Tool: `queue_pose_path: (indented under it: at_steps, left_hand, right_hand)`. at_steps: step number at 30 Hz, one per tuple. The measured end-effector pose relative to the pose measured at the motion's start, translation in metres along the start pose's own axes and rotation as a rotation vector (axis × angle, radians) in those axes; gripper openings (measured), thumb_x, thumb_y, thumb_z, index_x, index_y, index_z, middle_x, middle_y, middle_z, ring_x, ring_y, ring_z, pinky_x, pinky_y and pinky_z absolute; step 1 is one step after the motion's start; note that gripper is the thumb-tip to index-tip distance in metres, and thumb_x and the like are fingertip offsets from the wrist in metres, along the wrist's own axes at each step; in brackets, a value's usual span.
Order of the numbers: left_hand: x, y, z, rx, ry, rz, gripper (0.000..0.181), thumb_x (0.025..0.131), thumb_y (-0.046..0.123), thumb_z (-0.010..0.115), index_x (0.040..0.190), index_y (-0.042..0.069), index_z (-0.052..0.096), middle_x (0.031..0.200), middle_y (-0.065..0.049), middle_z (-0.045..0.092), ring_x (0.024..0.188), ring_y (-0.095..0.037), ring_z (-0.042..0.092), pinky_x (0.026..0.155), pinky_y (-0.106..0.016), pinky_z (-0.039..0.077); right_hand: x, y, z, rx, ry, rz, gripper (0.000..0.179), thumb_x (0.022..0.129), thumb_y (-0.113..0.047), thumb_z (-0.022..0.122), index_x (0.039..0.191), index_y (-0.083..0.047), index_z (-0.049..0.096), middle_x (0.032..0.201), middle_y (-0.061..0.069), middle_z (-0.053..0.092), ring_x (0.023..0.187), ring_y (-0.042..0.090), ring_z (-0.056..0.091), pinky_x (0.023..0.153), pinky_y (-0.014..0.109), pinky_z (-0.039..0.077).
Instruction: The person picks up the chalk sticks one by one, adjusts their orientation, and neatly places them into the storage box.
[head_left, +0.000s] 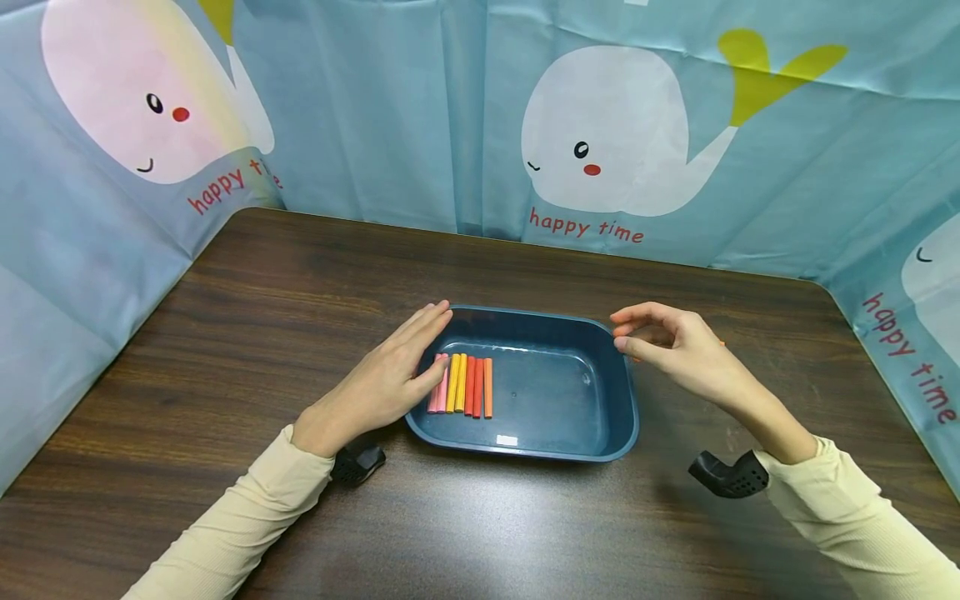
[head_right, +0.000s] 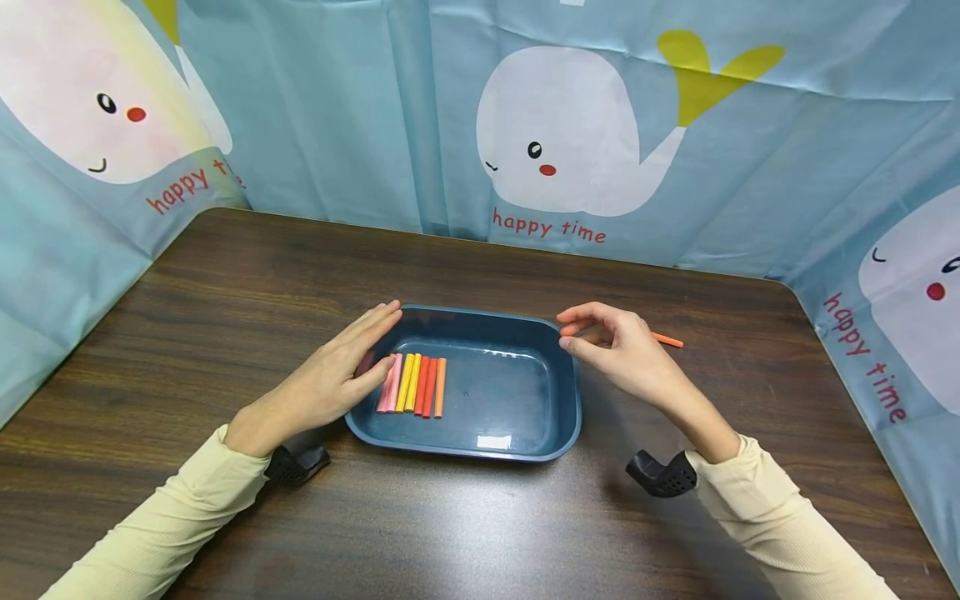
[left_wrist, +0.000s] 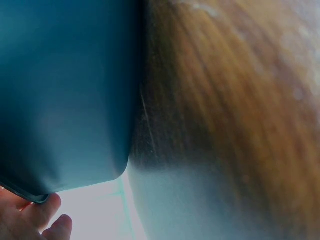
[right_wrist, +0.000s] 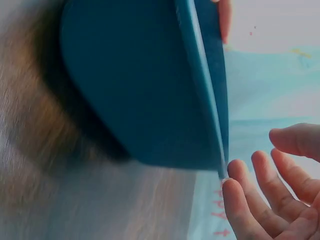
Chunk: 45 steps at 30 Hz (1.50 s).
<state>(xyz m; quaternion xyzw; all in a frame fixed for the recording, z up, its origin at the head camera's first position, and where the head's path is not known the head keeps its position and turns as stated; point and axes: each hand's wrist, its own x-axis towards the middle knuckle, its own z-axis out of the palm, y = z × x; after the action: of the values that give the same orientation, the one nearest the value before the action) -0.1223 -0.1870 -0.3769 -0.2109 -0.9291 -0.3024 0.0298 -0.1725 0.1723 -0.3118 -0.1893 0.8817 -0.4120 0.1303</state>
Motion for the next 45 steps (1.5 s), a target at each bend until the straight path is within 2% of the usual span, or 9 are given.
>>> queue_pose_path:
  at_steps: [9, 16, 20, 24, 27, 35, 39, 41, 45]
  left_hand:
    - [0.001, -0.001, 0.001, -0.001, 0.004, 0.002, 0.063, 0.098, 0.021, 0.057, 0.154, 0.003, 0.033, 0.165, -0.009, 0.026, 0.153, -0.030, 0.024, 0.121, -0.052, 0.026]
    - [0.001, -0.001, 0.000, 0.000, 0.002, 0.000, 0.064, 0.099, 0.022, 0.057, 0.154, 0.004, 0.032, 0.165, -0.009, 0.026, 0.153, -0.029, 0.023, 0.122, -0.051, 0.025]
    - [0.001, -0.001, 0.000, -0.002, -0.004, -0.010, 0.064, 0.098, 0.022, 0.056, 0.155, 0.005, 0.031, 0.165, -0.008, 0.025, 0.154, -0.028, 0.022, 0.122, -0.052, 0.025]
    - [0.001, 0.000, 0.000, -0.004, -0.008, -0.015, 0.064, 0.099, 0.023, 0.056, 0.155, 0.005, 0.031, 0.165, -0.008, 0.025, 0.154, -0.027, 0.021, 0.122, -0.051, 0.025]
    - [0.001, 0.000, 0.000, -0.002, -0.006, -0.013, 0.064, 0.099, 0.023, 0.056, 0.155, 0.004, 0.031, 0.165, -0.009, 0.026, 0.154, -0.027, 0.022, 0.122, -0.051, 0.025]
    - [0.001, 0.000, 0.000, -0.001, -0.010, -0.015, 0.065, 0.098, 0.022, 0.056, 0.155, 0.005, 0.031, 0.165, -0.008, 0.025, 0.154, -0.028, 0.021, 0.122, -0.051, 0.026]
    - [0.001, 0.001, -0.001, -0.003, -0.010, -0.019, 0.065, 0.098, 0.022, 0.057, 0.155, 0.005, 0.031, 0.165, -0.008, 0.025, 0.154, -0.027, 0.021, 0.122, -0.051, 0.026]
    - [0.001, 0.001, 0.000, -0.002, -0.012, -0.020, 0.065, 0.098, 0.022, 0.057, 0.155, 0.005, 0.031, 0.165, -0.009, 0.025, 0.154, -0.028, 0.021, 0.122, -0.052, 0.026]
    - [0.001, 0.000, 0.000, -0.003, -0.013, -0.022, 0.065, 0.098, 0.021, 0.057, 0.155, 0.005, 0.030, 0.165, -0.009, 0.025, 0.154, -0.028, 0.021, 0.122, -0.052, 0.026]
  right_hand:
    - [-0.001, 0.017, -0.013, -0.085, 0.072, -0.022, 0.028, 0.097, -0.011, 0.062, 0.124, -0.003, 0.062, 0.106, 0.009, 0.071, 0.086, -0.002, 0.068, 0.070, 0.024, 0.057]
    - [0.000, 0.033, -0.022, -0.152, 0.115, -0.026, 0.030, 0.096, -0.010, 0.063, 0.125, -0.002, 0.063, 0.109, 0.015, 0.071, 0.083, -0.009, 0.065, 0.067, 0.021, 0.055]
    - [0.001, 0.040, -0.025, -0.193, 0.127, -0.026, 0.030, 0.095, -0.009, 0.064, 0.124, -0.001, 0.063, 0.109, 0.017, 0.072, 0.083, -0.007, 0.064, 0.066, 0.017, 0.052]
    - [0.000, 0.044, -0.028, -0.235, 0.125, -0.016, 0.031, 0.095, -0.011, 0.064, 0.124, -0.001, 0.063, 0.110, 0.019, 0.072, 0.083, -0.006, 0.064, 0.066, 0.016, 0.051]
    - [-0.001, 0.048, -0.030, -0.260, 0.114, -0.010, 0.032, 0.095, -0.013, 0.065, 0.125, -0.001, 0.063, 0.111, 0.019, 0.072, 0.084, -0.011, 0.062, 0.069, 0.013, 0.051]
    - [0.000, 0.068, -0.036, -0.340, 0.152, -0.101, 0.029, 0.092, -0.007, 0.069, 0.119, 0.002, 0.065, 0.108, 0.024, 0.072, 0.086, -0.021, 0.054, 0.073, 0.003, 0.046]
    - [0.001, 0.075, -0.039, -0.371, 0.159, -0.115, 0.029, 0.090, -0.005, 0.070, 0.118, 0.002, 0.066, 0.107, 0.022, 0.072, 0.086, -0.010, 0.062, 0.071, 0.004, 0.047]
    - [0.001, 0.077, -0.040, -0.396, 0.159, -0.117, 0.029, 0.090, -0.005, 0.071, 0.117, 0.003, 0.066, 0.107, 0.022, 0.072, 0.088, 0.004, 0.069, 0.071, 0.005, 0.048]
    - [0.001, 0.080, -0.041, -0.462, 0.157, -0.129, 0.029, 0.089, -0.003, 0.071, 0.116, 0.004, 0.066, 0.108, 0.024, 0.070, 0.091, 0.032, 0.071, 0.070, 0.023, 0.057]
